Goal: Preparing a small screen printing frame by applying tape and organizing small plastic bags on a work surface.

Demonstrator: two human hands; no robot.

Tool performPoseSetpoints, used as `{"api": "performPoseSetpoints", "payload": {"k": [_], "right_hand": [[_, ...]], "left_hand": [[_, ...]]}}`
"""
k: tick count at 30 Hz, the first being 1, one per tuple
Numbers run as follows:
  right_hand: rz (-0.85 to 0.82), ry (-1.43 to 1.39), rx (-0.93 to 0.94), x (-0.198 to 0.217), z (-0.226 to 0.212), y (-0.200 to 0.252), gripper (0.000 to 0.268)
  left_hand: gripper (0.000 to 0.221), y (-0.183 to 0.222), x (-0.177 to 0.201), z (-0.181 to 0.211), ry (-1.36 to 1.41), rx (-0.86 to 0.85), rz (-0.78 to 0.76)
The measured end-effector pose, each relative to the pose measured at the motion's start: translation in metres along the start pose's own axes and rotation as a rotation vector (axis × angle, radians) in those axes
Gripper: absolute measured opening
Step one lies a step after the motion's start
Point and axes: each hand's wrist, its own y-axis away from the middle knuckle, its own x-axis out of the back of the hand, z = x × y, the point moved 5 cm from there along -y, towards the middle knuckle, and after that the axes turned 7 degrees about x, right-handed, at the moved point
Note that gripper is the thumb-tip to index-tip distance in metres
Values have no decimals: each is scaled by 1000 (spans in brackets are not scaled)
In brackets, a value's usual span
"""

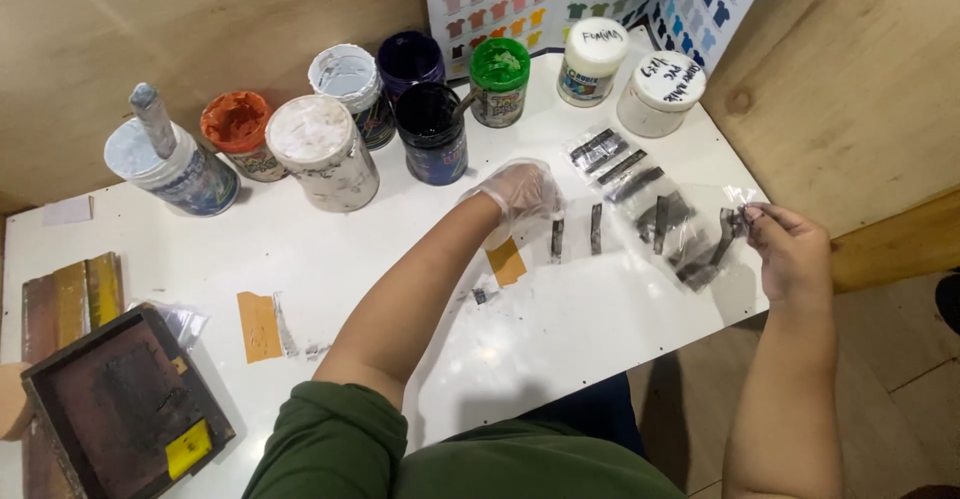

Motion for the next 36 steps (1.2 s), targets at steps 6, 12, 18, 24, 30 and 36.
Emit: {"api": "performPoseSetpoints", "payload": {"k": [6,12,18,24,30,36], "right_hand": [[125,144,-43,-2,-10,0,14],[244,424,-221,2,11,34,14],[336,856,79,40,76,47,12],[365,965,88,45,77,58,14],[308,1053,141,42,76,48,13],[273,971,100,46,74,36,19]], "left_hand": [[30,-7,52,30,24,75,224],[30,-91,54,79,-644,-61,234],[40,-172,15,95,-273,-175,231],[38,-124,37,137,-307,-186,418],[43,-39,70,146,-256,-221,378],[52,-8,83,126,-381,-72,275]]}}
